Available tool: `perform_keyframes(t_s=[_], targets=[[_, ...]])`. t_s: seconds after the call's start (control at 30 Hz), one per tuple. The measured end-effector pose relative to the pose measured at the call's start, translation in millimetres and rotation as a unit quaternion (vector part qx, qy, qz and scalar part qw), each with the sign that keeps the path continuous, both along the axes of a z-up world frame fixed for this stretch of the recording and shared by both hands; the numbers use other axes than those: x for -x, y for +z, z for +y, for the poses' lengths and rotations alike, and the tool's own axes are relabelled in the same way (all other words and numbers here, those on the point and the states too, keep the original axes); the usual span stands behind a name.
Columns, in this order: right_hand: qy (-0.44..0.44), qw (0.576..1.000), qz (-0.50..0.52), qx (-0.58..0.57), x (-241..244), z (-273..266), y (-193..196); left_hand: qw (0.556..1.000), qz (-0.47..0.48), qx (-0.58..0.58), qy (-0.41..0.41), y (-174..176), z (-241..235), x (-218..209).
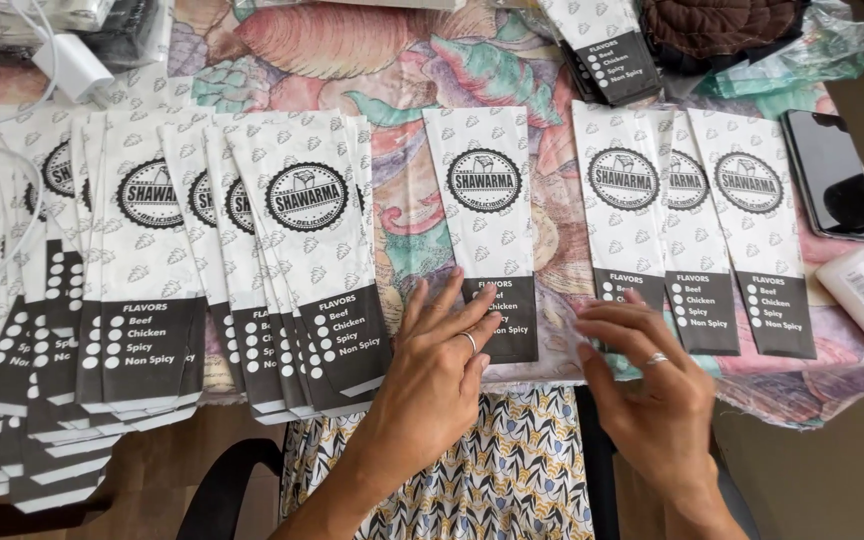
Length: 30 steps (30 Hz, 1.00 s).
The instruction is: Applying glue to the edges of paper wrappers and folding them to create food sleeves.
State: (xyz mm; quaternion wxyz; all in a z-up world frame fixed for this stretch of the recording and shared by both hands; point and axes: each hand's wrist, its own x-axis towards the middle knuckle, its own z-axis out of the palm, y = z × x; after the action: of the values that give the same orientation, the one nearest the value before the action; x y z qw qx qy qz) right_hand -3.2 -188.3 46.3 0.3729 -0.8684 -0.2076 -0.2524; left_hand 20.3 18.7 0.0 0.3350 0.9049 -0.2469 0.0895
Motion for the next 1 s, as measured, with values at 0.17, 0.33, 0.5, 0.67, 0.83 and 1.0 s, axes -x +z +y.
perform_keyframes(t_s=[0.17,0.33,0.5,0.67,0.83,1.0], targets=[[-0.105,0.992,-0.026,0.073,8.3,-31.7,-24.5,0.999,0.001,0.005,-0.044,15.6,-28.5,-5.0],[-0.095,0.993,-0.010,0.073,7.4,-39.5,-25.5,0.997,0.013,-0.010,-0.069,5.8,-53.8,-12.5],[-0.093,0.993,-0.010,0.071,6.9,-43.4,-21.7,0.998,-0.001,-0.014,-0.061,0.4,-55.2,-13.2],[-0.164,0.982,-0.025,0.088,9.4,-70.2,-26.4,0.998,-0.018,-0.017,-0.058,-3.8,-56.1,-12.9],[-0.200,0.972,-0.014,0.122,12.4,-85.7,-32.4,0.998,-0.023,-0.018,-0.058,-4.1,-56.1,-13.0],[-0.200,0.969,-0.028,0.143,17.3,-77.6,-28.1,0.996,-0.048,0.047,-0.061,18.0,-47.0,-1.3]])
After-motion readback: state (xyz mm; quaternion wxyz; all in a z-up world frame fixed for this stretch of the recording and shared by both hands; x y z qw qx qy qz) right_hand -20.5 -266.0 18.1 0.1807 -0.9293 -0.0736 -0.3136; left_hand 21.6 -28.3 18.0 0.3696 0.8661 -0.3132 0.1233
